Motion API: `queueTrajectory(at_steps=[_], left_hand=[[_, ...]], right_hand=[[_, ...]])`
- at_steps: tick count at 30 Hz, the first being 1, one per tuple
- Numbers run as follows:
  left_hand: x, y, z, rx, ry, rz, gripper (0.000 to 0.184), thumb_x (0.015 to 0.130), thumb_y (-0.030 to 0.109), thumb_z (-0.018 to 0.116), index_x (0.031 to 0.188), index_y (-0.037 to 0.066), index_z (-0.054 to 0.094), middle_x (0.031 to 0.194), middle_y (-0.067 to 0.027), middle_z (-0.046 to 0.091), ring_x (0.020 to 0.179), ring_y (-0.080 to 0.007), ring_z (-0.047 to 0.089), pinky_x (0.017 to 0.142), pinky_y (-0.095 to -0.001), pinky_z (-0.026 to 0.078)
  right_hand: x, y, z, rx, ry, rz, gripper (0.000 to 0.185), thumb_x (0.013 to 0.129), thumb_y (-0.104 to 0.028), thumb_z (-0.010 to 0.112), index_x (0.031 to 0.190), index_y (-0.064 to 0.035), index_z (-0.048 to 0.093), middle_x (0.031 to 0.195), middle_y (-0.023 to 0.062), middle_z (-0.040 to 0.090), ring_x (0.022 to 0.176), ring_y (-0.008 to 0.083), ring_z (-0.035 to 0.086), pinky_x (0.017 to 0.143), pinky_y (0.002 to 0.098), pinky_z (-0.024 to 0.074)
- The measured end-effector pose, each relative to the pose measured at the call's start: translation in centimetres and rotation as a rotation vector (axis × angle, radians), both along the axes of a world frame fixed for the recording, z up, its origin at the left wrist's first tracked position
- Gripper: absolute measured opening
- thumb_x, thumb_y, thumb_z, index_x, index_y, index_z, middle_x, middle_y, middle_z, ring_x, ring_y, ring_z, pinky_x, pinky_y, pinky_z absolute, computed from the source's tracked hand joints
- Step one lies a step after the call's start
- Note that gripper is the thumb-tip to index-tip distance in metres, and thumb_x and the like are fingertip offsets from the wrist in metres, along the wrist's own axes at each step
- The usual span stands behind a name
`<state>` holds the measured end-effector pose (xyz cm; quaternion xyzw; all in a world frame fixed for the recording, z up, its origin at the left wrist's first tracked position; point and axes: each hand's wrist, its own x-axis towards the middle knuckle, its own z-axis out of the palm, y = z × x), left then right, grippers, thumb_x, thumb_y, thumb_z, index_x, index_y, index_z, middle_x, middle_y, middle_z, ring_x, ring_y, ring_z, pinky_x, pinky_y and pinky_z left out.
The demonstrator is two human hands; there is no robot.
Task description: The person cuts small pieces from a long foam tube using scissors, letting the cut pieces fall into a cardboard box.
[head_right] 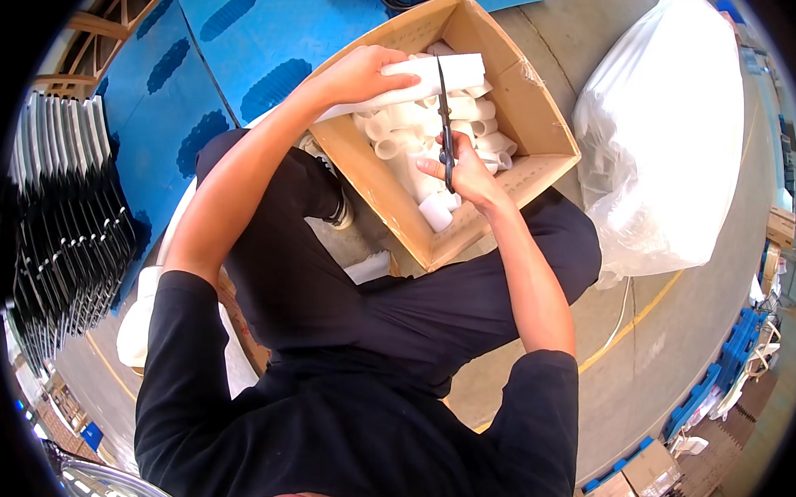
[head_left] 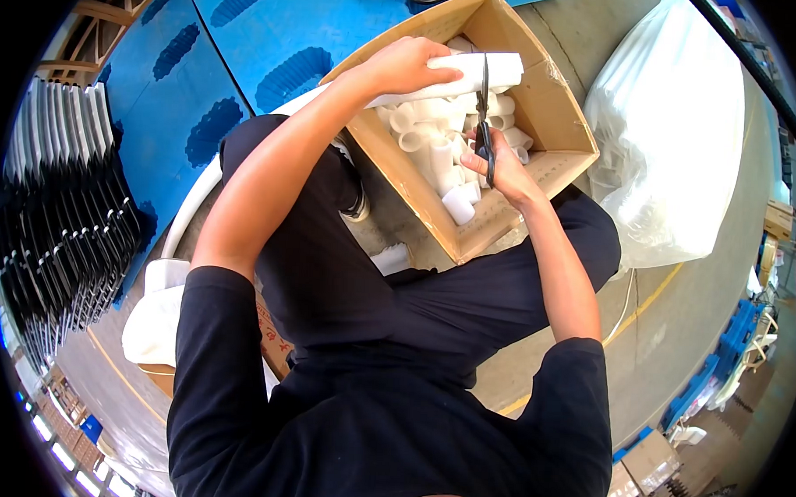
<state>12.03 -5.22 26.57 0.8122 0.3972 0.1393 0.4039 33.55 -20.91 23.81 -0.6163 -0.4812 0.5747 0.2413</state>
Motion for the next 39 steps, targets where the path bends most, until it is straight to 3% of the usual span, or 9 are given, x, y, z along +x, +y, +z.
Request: queueTrajectory(at_steps=[2, 4, 6, 12, 15, 20, 26, 32, 39], left_hand=[[0.0, 0.1, -0.1, 0.005, -0.005, 0.000, 0.042, 0.083, 0.043, 0.066, 0.105, 0.008, 0.071, 0.088, -0.0162, 0.070, 0.084, -0.0326, 0.066, 0.077, -0.0403, 0.050], [-0.2, 0.1, -0.1, 0.022, -0.018, -0.012, 0.040, 0.088, 0.040, 0.064, 0.103, 0.004, 0.069, 0.082, -0.0135, 0.068, 0.075, -0.0239, 0.063, 0.072, -0.0355, 0.048], [-0.5, 0.4, 0.0, -0.015, -0.012, -0.014, 0.041, 0.088, 0.042, 0.063, 0.102, 0.004, 0.069, 0.082, -0.0128, 0.068, 0.075, -0.0231, 0.063, 0.072, -0.0351, 0.048], [-1.1, 0.9, -2.1, -0.085, 0.097, -0.030, 0.045, 0.088, 0.046, 0.062, 0.099, 0.003, 0.069, 0.080, -0.0127, 0.067, 0.074, -0.0225, 0.062, 0.071, -0.0359, 0.048], [-1.3, 1.1, -3.6, -0.084, 0.139, -0.042, 0.047, 0.088, 0.047, 0.062, 0.098, 0.003, 0.069, 0.080, -0.0138, 0.067, 0.075, -0.0235, 0.062, 0.072, -0.0371, 0.048], [-1.2, 0.9, -4.0, -0.076, 0.155, -0.026, 0.048, 0.087, 0.048, 0.062, 0.096, 0.002, 0.069, 0.080, -0.0154, 0.067, 0.077, -0.0258, 0.063, 0.072, -0.0381, 0.048], [-0.2, -1.5, -3.7, 0.090, 0.198, -0.242, 0.054, 0.092, 0.051, 0.053, 0.110, 0.001, 0.064, 0.095, -0.0257, 0.066, 0.089, -0.0423, 0.062, 0.080, -0.0462, 0.048], [1.1, -4.9, -0.4, -0.133, 0.249, -0.339, 0.060, 0.089, 0.055, 0.053, 0.114, 0.001, 0.061, 0.100, -0.0232, 0.067, 0.096, -0.0404, 0.063, 0.085, -0.0467, 0.047], [0.5, -5.2, -1.3, 0.192, 0.158, -0.375, 0.065, 0.078, 0.055, 0.067, 0.113, 0.002, 0.057, 0.097, -0.0226, 0.066, 0.094, -0.0382, 0.063, 0.080, -0.0455, 0.049]], right_hand=[[-0.3, 0.2, -0.1, -0.026, 0.062, -0.050, 0.082, 0.073, -0.048, 0.080, 0.125, 0.0057, 0.046, 0.111, 0.0125, 0.056, 0.096, 0.0166, 0.056, 0.084, 0.0291, 0.0463], [-0.4, 0.3, -0.2, -0.053, 0.123, -0.098, 0.073, 0.076, -0.046, 0.079, 0.120, 0.0049, 0.050, 0.109, 0.0120, 0.059, 0.094, 0.0149, 0.057, 0.082, 0.0280, 0.0468], [-0.3, 0.2, -0.1, -0.043, 0.085, -0.131, 0.053, 0.084, -0.041, 0.071, 0.111, 0.0023, 0.056, 0.095, 0.0058, 0.063, 0.091, 0.0122, 0.058, 0.087, 0.0254, 0.0446], [-0.4, -0.1, -1.1, -0.078, 0.142, -0.153, 0.051, 0.078, -0.043, 0.078, 0.097, 0.0018, 0.061, 0.077, 0.0052, 0.064, 0.068, 0.0107, 0.061, 0.063, 0.0238, 0.0497], [-0.6, -0.4, -1.5, -0.142, 0.120, -0.168, 0.049, 0.077, -0.042, 0.079, 0.092, 0.0005, 0.061, 0.072, 0.0049, 0.063, 0.062, 0.0101, 0.060, 0.060, 0.0233, 0.0497], [-1.0, -0.5, 0.1, -0.153, 0.108, -0.193, 0.034, 0.084, -0.033, 0.075, 0.088, -0.0019, 0.061, 0.072, 0.0034, 0.062, 0.061, 0.0090, 0.057, 0.058, 0.0234, 0.0463], [-0.9, 0.4, -0.7, -0.023, 0.164, -0.310, 0.033, 0.085, -0.031, 0.075, 0.094, -0.0024, 0.062, 0.073, 0.0009, 0.062, 0.062, 0.0070, 0.055, 0.057, 0.0220, 0.0432], [0.1, 1.2, -1.5, 0.006, 0.353, -0.423, 0.040, 0.079, -0.026, 0.081, 0.101, 0.0007, 0.060, 0.084, 0.0030, 0.065, 0.070, 0.0066, 0.057, 0.063, 0.0203, 0.0452], [-0.3, 1.6, -1.6, 0.105, 0.402, -0.491, 0.033, 0.079, -0.016, 0.080, 0.100, 0.0005, 0.059, 0.083, 0.0027, 0.064, 0.069, 0.0079, 0.058, 0.062, 0.0219, 0.0463]])
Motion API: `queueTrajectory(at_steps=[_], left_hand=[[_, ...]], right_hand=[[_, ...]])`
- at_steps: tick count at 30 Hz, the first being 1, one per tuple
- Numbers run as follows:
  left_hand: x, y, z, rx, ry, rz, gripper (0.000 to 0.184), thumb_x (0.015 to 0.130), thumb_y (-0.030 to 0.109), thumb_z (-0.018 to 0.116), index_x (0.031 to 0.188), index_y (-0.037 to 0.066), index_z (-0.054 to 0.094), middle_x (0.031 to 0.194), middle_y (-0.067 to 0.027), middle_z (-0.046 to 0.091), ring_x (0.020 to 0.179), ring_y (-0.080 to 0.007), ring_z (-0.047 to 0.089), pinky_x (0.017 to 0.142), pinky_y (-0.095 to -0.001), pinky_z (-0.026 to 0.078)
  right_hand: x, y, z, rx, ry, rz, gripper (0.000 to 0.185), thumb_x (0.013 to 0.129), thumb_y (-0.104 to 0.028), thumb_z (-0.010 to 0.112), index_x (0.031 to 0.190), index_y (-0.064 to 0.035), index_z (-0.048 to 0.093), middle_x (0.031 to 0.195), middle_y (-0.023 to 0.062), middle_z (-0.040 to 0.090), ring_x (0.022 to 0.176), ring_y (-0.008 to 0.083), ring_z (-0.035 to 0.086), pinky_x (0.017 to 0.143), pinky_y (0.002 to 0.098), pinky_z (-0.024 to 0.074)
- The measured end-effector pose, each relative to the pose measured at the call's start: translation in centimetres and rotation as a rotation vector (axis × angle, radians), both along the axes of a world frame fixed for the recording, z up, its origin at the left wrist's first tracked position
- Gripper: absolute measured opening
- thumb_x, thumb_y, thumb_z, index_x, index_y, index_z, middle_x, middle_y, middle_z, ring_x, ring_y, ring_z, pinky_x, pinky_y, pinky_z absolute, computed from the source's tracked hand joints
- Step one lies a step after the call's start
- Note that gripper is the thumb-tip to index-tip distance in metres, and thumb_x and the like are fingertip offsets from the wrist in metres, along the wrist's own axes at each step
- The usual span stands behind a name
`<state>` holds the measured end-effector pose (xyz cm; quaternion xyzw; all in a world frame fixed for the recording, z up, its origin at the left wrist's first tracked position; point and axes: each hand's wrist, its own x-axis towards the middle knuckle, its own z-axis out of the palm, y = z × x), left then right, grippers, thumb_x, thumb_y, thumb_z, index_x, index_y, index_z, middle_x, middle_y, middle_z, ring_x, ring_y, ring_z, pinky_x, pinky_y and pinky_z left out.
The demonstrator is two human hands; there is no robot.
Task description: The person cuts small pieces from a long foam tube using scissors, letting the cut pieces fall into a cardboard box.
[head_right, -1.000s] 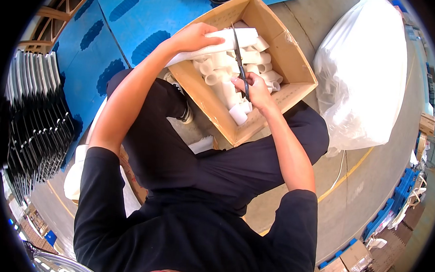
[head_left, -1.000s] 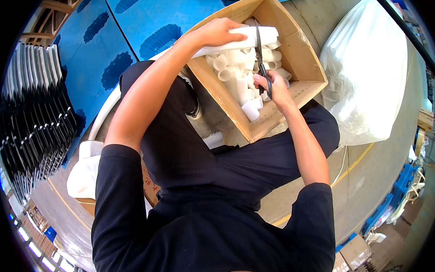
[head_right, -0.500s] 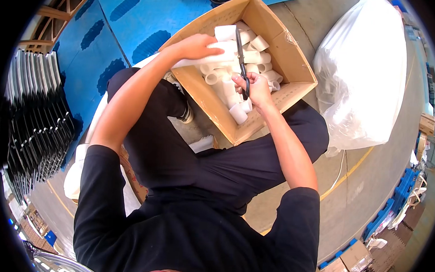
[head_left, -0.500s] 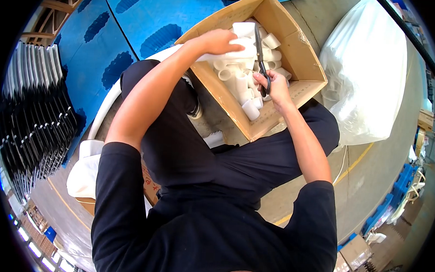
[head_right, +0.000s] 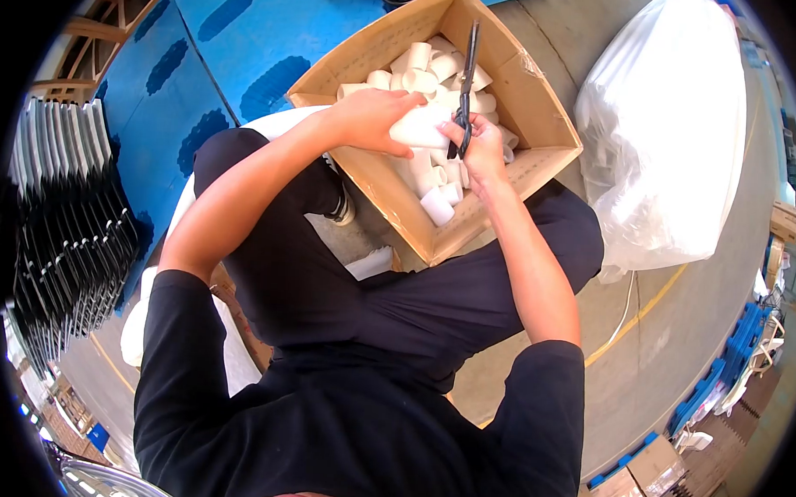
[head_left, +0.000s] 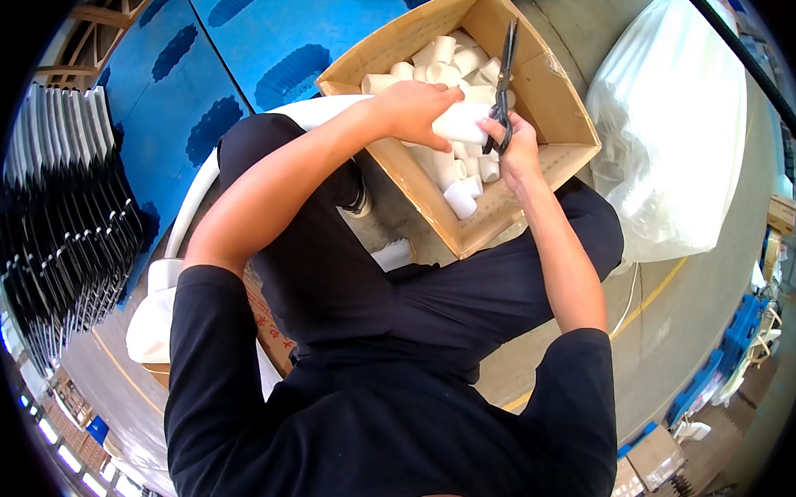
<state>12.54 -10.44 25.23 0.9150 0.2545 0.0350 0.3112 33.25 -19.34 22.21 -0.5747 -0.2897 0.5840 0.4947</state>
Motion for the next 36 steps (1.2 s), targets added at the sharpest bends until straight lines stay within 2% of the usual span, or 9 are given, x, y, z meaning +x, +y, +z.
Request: queueTrajectory(at_steps=[4, 10, 17, 19, 23, 27, 33, 35, 36], left_hand=[[0.1, 0.7, 1.1, 0.001, 0.200, 0.164, 0.064, 0.075, 0.055, 0.070, 0.111, 0.003, 0.058, 0.095, -0.0213, 0.066, 0.094, -0.0374, 0.063, 0.079, -0.0464, 0.049], [0.5, 0.7, 0.7, 0.042, 0.027, 0.169, 0.063, 0.075, 0.056, 0.070, 0.106, 0.002, 0.058, 0.084, -0.0192, 0.068, 0.083, -0.0384, 0.066, 0.075, -0.0469, 0.051], [-0.1, 1.3, 2.2, 0.052, -0.005, 0.220, 0.067, 0.079, 0.059, 0.065, 0.112, 0.001, 0.060, 0.097, -0.0215, 0.068, 0.093, -0.0391, 0.064, 0.086, -0.0460, 0.048], [-1.8, 3.7, 2.7, -0.245, 0.299, 0.279, 0.065, 0.085, 0.059, 0.058, 0.120, 0.004, 0.059, 0.108, -0.0187, 0.065, 0.101, -0.0355, 0.063, 0.089, -0.0442, 0.047], [-5.4, 5.5, 2.3, -0.345, 0.194, 0.229, 0.059, 0.091, 0.054, 0.053, 0.118, 0.002, 0.062, 0.107, -0.0172, 0.066, 0.105, -0.0312, 0.060, 0.092, -0.0403, 0.045], [-5.1, 5.2, 2.7, 0.013, 0.209, 0.198, 0.043, 0.093, 0.044, 0.055, 0.106, 0.004, 0.065, 0.102, -0.0203, 0.066, 0.096, -0.0355, 0.061, 0.083, -0.0442, 0.047], [-3.2, 3.2, 3.4, 0.112, 0.097, 0.224, 0.032, 0.088, 0.029, 0.063, 0.111, 0.010, 0.049, 0.087, -0.0182, 0.066, 0.084, -0.0390, 0.062, 0.073, -0.0470, 0.048], [-2.4, 2.8, 2.8, 0.085, -0.137, 0.199, 0.030, 0.088, 0.030, 0.062, 0.105, 0.008, 0.052, 0.087, -0.0186, 0.068, 0.084, -0.0395, 0.063, 0.074, -0.0450, 0.048], [-1.8, 2.6, 2.5, -0.009, -0.193, 0.267, 0.032, 0.087, 0.036, 0.065, 0.088, 0.006, 0.056, 0.074, -0.0124, 0.065, 0.070, -0.0294, 0.063, 0.068, -0.0380, 0.047]], right_hand=[[1.3, 0.6, 0.9, -0.014, 0.004, -0.043, 0.032, 0.078, -0.016, 0.081, 0.096, -0.0012, 0.059, 0.081, 0.0032, 0.063, 0.067, 0.0096, 0.058, 0.062, 0.0229, 0.0471], [0.6, 0.4, 0.9, 0.036, 0.020, 0.004, 0.039, 0.074, -0.013, 0.083, 0.099, -0.0004, 0.056, 0.081, 0.0042, 0.063, 0.068, 0.0104, 0.059, 0.063, 0.0238, 0.0480], [0.3, 1.9, 1.2, 0.099, -0.075, -0.130, 0.034, 0.073, -0.007, 0.081, 0.095, -0.0010, 0.056, 0.078, 0.0040, 0.062, 0.065, 0.0111, 0.058, 0.060, 0.0239, 0.0464], [0.7, 2.8, 1.2, 0.112, -0.106, -0.210, 0.030, 0.074, -0.006, 0.080, 0.092, -0.0015, 0.057, 0.076, 0.0040, 0.061, 0.065, 0.0122, 0.057, 0.060, 0.0248, 0.0454], [0.7, 4.6, 1.6, 0.168, -0.052, -0.245, 0.030, 0.074, -0.005, 0.080, 0.092, -0.0010, 0.056, 0.076, 0.0042, 0.062, 0.067, 0.0122, 0.058, 0.061, 0.0247, 0.0453], [-0.1, 5.4, 2.5, 0.173, -0.072, -0.217, 0.030, 0.074, -0.006, 0.079, 0.093, -0.0009, 0.056, 0.077, 0.0045, 0.062, 0.068, 0.0121, 0.059, 0.061, 0.0247, 0.0454], [0.2, 6.6, 2.7, 0.145, -0.096, -0.324, 0.028, 0.074, -0.009, 0.080, 0.089, -0.0014, 0.059, 0.076, 0.0045, 0.063, 0.067, 0.0114, 0.059, 0.060, 0.0250, 0.0462], [0.8, 6.9, 2.6, 0.128, -0.073, -0.363, 0.023, 0.074, -0.009, 0.080, 0.085, -0.0018, 0.061, 0.074, 0.0043, 0.064, 0.065, 0.0115, 0.058, 0.059, 0.0252, 0.0464], [1.0, 7.0, 2.5, 0.135, -0.046, -0.378, 0.020, 0.075, -0.009, 0.079, 0.083, -0.0024, 0.062, 0.073, 0.0040, 0.064, 0.064, 0.0116, 0.058, 0.058, 0.0252, 0.0462]])
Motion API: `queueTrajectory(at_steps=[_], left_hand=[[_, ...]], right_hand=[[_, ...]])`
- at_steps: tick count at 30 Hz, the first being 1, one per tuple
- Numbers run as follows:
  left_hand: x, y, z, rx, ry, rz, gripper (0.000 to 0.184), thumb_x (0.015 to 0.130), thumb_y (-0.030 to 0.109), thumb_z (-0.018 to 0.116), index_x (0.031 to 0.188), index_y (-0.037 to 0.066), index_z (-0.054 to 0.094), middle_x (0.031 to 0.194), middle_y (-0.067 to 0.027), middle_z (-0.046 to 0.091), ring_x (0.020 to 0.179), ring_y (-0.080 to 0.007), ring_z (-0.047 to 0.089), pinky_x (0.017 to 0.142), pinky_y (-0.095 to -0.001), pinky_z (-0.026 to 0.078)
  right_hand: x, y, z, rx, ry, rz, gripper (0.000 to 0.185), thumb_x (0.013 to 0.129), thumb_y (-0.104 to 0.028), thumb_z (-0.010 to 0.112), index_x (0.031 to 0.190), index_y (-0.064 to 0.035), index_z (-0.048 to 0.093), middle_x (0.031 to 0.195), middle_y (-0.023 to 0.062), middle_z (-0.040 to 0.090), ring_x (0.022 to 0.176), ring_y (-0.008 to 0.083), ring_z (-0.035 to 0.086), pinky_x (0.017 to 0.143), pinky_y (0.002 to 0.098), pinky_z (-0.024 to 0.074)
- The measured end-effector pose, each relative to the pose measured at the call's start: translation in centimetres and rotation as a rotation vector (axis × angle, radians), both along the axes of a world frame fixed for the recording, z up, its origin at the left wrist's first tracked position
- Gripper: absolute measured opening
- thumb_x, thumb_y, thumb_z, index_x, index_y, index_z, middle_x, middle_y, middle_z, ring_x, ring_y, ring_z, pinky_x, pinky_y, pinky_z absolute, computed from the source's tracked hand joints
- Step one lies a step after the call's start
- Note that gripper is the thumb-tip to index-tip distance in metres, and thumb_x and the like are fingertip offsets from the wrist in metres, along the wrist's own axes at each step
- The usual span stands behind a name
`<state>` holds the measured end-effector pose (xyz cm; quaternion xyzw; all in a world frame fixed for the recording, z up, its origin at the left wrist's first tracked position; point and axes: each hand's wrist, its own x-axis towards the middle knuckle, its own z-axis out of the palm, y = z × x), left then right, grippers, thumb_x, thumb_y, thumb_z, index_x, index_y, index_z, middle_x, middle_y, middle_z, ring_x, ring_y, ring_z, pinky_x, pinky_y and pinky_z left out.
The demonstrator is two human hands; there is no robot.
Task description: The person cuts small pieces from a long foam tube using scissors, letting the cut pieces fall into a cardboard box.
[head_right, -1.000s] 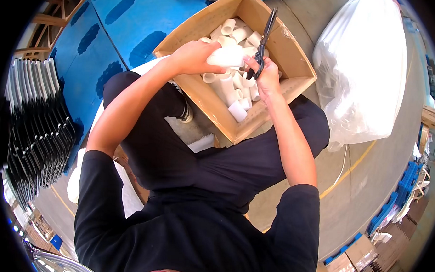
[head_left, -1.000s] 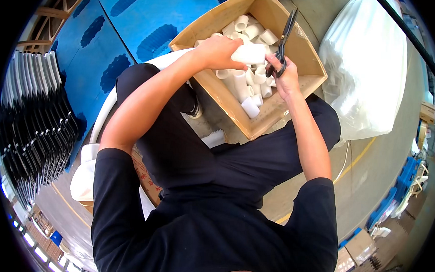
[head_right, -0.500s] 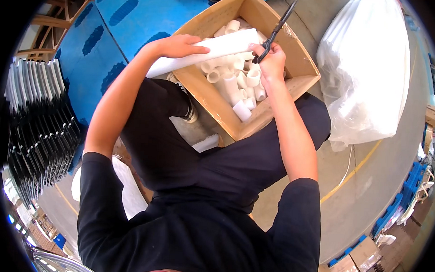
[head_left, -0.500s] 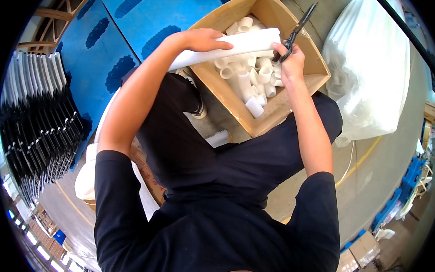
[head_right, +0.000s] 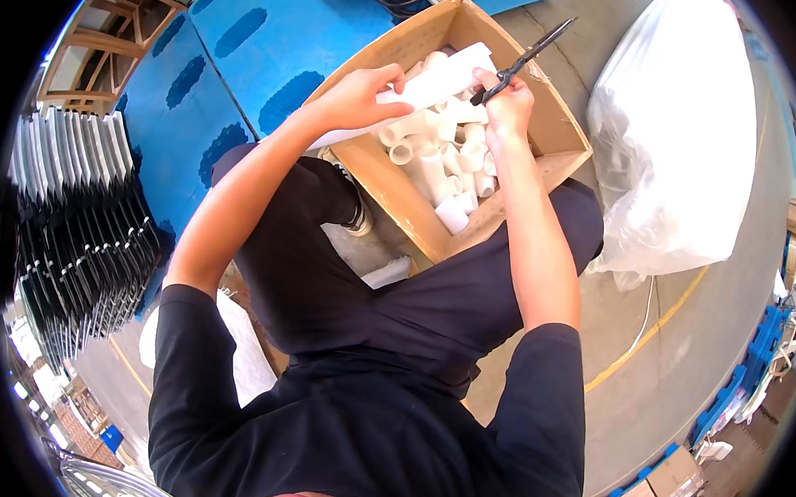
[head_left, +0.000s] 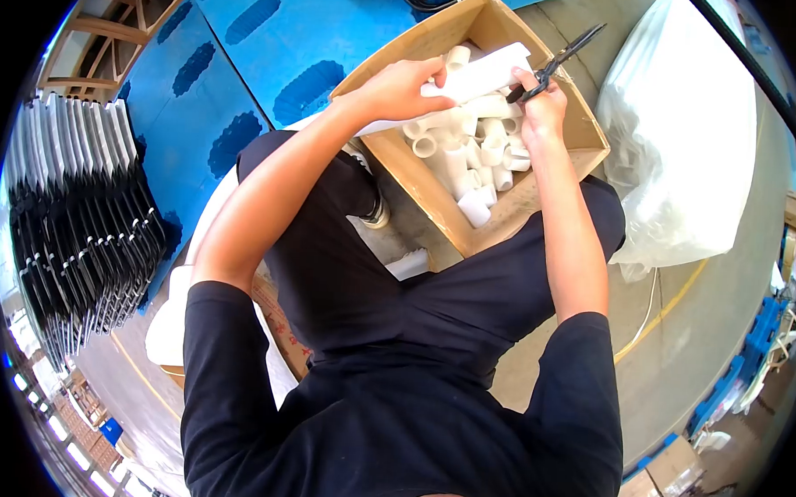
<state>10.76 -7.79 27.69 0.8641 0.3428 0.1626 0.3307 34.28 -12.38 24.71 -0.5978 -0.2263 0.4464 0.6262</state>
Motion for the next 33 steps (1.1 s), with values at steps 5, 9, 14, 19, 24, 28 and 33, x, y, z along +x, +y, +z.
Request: queueTrajectory(at_steps=[5, 9, 14, 19, 24, 28, 33], left_hand=[[1.4, 1.9, -1.5, -0.631, -0.109, 0.181, 0.048, 0.088, 0.047, 0.065, 0.066, 0.004, 0.062, 0.063, 0.0020, 0.054, 0.063, -0.0090, 0.049, 0.063, -0.0284, 0.042], [1.5, 1.9, -1.7, -0.637, -0.022, 0.142, 0.045, 0.091, 0.050, 0.060, 0.095, 0.006, 0.069, 0.079, 0.0005, 0.064, 0.076, -0.0109, 0.055, 0.073, -0.0278, 0.044], [1.4, 1.3, 0.0, -0.917, 0.027, -0.074, 0.046, 0.094, 0.048, 0.058, 0.114, 0.008, 0.067, 0.091, -0.0011, 0.068, 0.083, -0.0089, 0.058, 0.078, -0.0267, 0.045], [0.6, 3.9, -1.1, -0.738, -0.246, 0.097, 0.038, 0.092, 0.040, 0.062, 0.103, 0.005, 0.069, 0.082, 0.0010, 0.066, 0.066, -0.0053, 0.057, 0.060, -0.0237, 0.045], [-1.4, 5.1, 1.1, -0.722, -0.455, 0.276, 0.029, 0.094, 0.030, 0.061, 0.101, 0.003, 0.069, 0.087, 0.0005, 0.067, 0.071, -0.0031, 0.059, 0.063, -0.0190, 0.047], [-1.2, 5.3, 0.1, -0.655, -0.426, 0.289, 0.032, 0.088, 0.033, 0.067, 0.099, 0.003, 0.071, 0.083, -0.0022, 0.068, 0.068, -0.0061, 0.060, 0.062, -0.0232, 0.047], [0.0, 4.6, -0.5, -0.577, -0.392, 0.271, 0.035, 0.084, 0.033, 0.070, 0.096, 0.000, 0.071, 0.080, -0.0036, 0.068, 0.071, -0.0092, 0.060, 0.067, -0.0257, 0.048]], right_hand=[[0.2, -0.2, 0.2, 0.027, 0.022, 0.003, 0.015, 0.076, -0.008, 0.078, 0.079, -0.0040, 0.064, 0.071, 0.0034, 0.063, 0.061, 0.0111, 0.057, 0.056, 0.0245, 0.0440], [0.4, -0.7, 0.6, 0.064, 0.027, 0.020, 0.016, 0.076, -0.008, 0.078, 0.080, -0.0044, 0.063, 0.070, 0.0029, 0.063, 0.060, 0.0106, 0.057, 0.055, 0.0244, 0.0429], [0.7, -1.4, 0.8, 0.106, -0.086, 0.112, 0.024, 0.077, -0.011, 0.079, 0.089, -0.0044, 0.060, 0.073, 0.0017, 0.062, 0.061, 0.0109, 0.058, 0.055, 0.0240, 0.0415], [1.4, -2.9, 1.8, 0.136, 0.043, 0.305, 0.043, 0.078, -0.018, 0.081, 0.106, -0.0001, 0.053, 0.099, 0.0104, 0.065, 0.082, 0.0141, 0.061, 0.075, 0.0263, 0.0485], [1.6, -5.9, 1.0, -0.020, 0.236, 0.686, 0.069, 0.079, -0.037, 0.079, 0.126, 0.0005, 0.046, 0.129, 0.0162, 0.056, 0.119, 0.0202, 0.051, 0.102, 0.0315, 0.0387], [0.7, -7.3, -0.8, -0.126, 0.098, 0.793, 0.080, 0.073, -0.046, 0.081, 0.131, -0.0035, 0.045, 0.132, 0.0132, 0.053, 0.125, 0.0230, 0.048, 0.108, 0.0370, 0.0342], [-0.1, -8.1, -0.2, -0.231, -0.093, 0.872, 0.090, 0.073, -0.041, 0.083, 0.135, 0.0037, 0.036, 0.134, 0.0146, 0.047, 0.119, 0.0223, 0.049, 0.100, 0.0345, 0.0429]])
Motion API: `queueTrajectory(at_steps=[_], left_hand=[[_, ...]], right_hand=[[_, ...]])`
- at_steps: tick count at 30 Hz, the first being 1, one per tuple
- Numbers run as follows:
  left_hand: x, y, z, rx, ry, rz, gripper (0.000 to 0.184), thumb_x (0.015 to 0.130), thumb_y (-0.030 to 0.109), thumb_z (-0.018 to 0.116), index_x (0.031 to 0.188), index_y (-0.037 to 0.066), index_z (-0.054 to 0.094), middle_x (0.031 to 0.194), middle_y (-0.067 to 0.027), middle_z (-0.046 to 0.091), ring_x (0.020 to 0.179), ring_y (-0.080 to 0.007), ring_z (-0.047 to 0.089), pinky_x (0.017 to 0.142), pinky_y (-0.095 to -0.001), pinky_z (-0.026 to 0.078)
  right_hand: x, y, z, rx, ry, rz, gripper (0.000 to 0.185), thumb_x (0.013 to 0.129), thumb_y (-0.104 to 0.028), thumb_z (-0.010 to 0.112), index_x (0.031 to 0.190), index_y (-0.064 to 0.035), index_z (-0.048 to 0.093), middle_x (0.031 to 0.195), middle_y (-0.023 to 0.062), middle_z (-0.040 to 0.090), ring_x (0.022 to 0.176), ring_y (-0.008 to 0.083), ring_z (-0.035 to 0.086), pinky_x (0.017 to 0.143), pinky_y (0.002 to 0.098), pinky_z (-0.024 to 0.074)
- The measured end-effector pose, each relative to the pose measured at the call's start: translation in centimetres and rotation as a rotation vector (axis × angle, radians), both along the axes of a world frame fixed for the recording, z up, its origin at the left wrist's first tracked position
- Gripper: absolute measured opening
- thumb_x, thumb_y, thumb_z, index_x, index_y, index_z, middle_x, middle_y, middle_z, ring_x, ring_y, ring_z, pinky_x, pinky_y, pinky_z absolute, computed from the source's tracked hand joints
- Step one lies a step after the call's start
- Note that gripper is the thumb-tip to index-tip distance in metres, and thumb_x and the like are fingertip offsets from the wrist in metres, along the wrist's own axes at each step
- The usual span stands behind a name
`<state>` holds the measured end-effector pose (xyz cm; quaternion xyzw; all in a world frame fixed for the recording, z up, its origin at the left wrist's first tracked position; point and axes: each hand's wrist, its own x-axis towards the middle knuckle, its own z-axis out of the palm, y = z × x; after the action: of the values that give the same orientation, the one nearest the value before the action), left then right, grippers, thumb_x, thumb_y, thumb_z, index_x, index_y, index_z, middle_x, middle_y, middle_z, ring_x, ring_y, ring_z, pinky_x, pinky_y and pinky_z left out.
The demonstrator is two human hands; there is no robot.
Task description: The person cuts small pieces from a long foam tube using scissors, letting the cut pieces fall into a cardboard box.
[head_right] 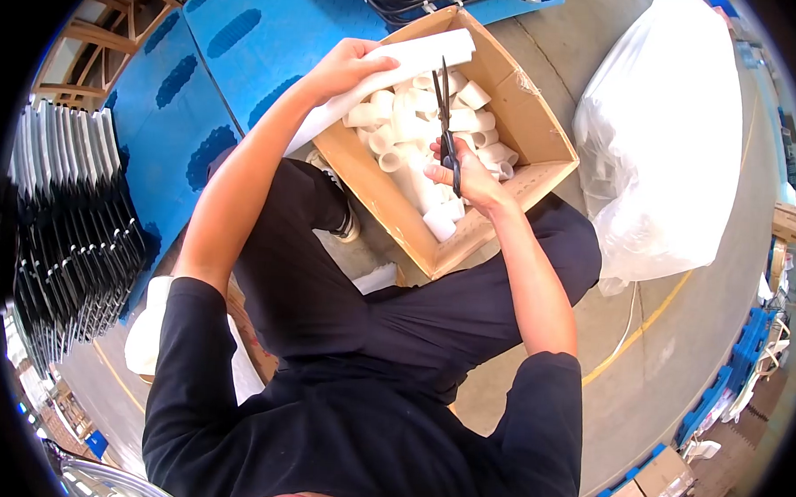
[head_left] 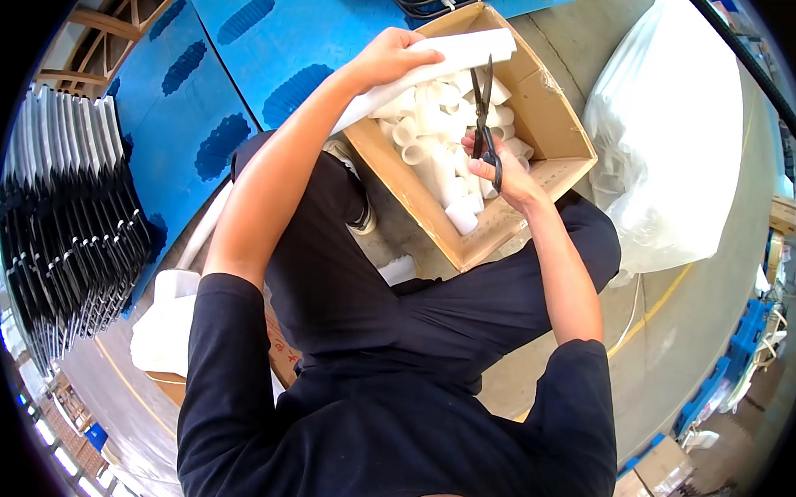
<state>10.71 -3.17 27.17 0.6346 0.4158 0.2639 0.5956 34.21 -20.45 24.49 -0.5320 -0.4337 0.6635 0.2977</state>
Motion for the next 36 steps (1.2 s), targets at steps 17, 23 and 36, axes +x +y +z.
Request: queueTrajectory(at_steps=[17, 23, 36], left_hand=[[1.0, -1.2, 0.6, 0.255, 0.219, -0.090, 0.036, 0.081, 0.036, 0.070, 0.091, 0.001, 0.071, 0.074, -0.0062, 0.066, 0.069, -0.0126, 0.059, 0.068, -0.0308, 0.049], [1.1, -1.3, 0.4, 0.248, 0.193, -0.077, 0.037, 0.082, 0.037, 0.070, 0.092, 0.001, 0.071, 0.074, -0.0066, 0.066, 0.070, -0.0128, 0.060, 0.068, -0.0306, 0.049], [1.3, -1.6, 1.0, 0.216, 0.179, -0.147, 0.033, 0.087, 0.032, 0.065, 0.097, 0.001, 0.069, 0.074, -0.0009, 0.062, 0.069, -0.0078, 0.054, 0.066, -0.0269, 0.045]], right_hand=[[-0.5, 0.8, -0.1, 0.013, -0.146, 0.013, 0.095, 0.069, -0.045, 0.085, 0.135, 0.0042, 0.037, 0.125, 0.0121, 0.048, 0.114, 0.0203, 0.047, 0.096, 0.0317, 0.0422], [-0.6, 0.8, -0.2, 0.030, -0.098, -0.024, 0.095, 0.066, -0.045, 0.087, 0.132, 0.0048, 0.039, 0.114, 0.0097, 0.047, 0.100, 0.0163, 0.051, 0.085, 0.0290, 0.0482], [-0.8, 1.0, -0.2, 0.034, -0.112, -0.036, 0.088, 0.069, -0.044, 0.085, 0.128, 0.0034, 0.042, 0.111, 0.0079, 0.050, 0.094, 0.0142, 0.053, 0.081, 0.0274, 0.0474]])
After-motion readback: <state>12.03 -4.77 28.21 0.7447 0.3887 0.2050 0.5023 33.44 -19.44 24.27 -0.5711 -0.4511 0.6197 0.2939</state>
